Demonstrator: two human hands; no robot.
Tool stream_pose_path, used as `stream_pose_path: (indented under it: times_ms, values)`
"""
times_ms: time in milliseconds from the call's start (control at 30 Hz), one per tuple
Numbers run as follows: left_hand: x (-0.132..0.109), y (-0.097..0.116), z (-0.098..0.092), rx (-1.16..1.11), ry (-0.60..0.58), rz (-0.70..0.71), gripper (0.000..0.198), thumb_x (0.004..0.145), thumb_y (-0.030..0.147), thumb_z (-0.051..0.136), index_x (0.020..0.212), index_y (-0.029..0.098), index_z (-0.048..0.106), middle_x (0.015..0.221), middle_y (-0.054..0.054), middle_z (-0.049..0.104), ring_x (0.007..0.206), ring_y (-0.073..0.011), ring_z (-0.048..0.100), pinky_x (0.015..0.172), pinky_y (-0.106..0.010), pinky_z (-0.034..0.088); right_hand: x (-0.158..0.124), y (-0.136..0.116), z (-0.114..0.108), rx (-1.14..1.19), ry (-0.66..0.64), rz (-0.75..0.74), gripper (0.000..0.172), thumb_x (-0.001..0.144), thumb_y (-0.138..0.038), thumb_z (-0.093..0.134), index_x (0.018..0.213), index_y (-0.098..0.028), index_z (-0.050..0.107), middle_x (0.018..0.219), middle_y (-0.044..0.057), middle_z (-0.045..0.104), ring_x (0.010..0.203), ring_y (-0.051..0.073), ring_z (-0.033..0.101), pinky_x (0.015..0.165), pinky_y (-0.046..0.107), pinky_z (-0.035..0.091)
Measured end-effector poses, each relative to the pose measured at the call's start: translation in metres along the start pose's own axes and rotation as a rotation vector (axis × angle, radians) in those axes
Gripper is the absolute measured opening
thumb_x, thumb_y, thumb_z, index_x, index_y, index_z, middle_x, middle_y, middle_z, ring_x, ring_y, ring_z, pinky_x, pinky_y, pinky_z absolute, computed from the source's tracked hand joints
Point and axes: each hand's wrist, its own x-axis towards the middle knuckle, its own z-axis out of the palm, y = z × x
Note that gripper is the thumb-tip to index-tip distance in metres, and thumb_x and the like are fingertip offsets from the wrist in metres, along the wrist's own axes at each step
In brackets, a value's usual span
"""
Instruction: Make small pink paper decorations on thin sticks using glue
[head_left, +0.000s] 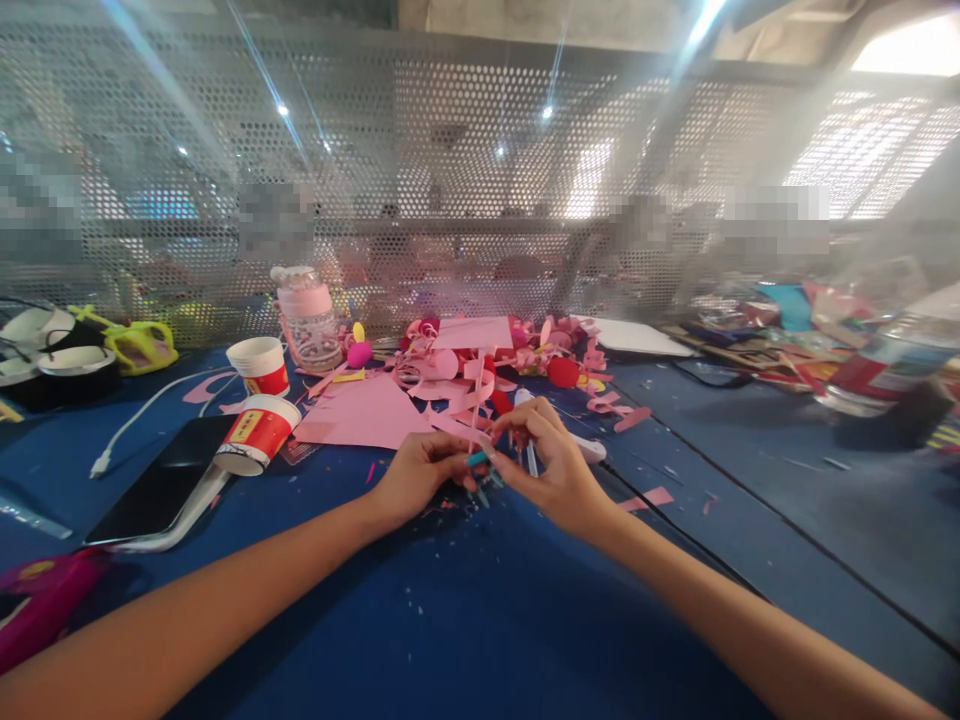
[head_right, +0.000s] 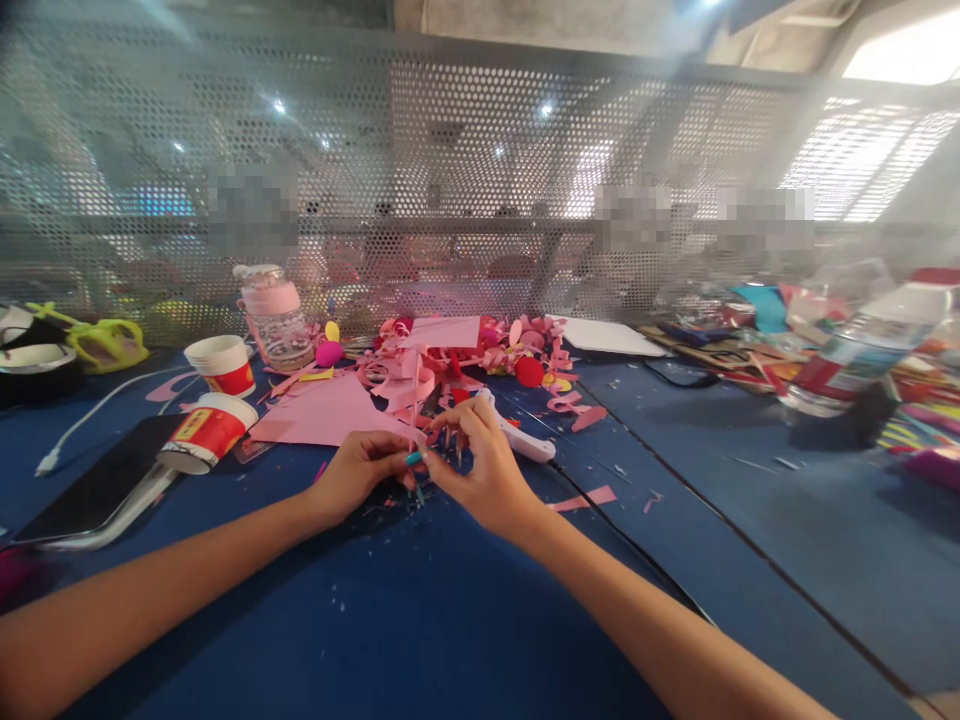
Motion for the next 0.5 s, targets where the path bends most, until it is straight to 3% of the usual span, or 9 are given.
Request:
stream_pose_path:
  times_ms: [500]
  values:
    - [-0.0002, 0.0024, 0.002, -0.028, 0.029, -0.03, 0.02, 0.06, 0.03, 0.07, 0.069, 0.012, 0.068, 0.062, -0.004, 0.066, 0.048, -0.0085, 0.055, 0.051, -0.022, 0.045, 0.0012, 0.0033, -0.0005, -0.012, 0.002, 0.002, 0.009, 0.074, -0.018, 0.056, 0.083, -0.019, 0.053, 0.081, 0.003, 0.047, 0.071, 0.015, 0.043, 0.061, 0.03, 0.041]
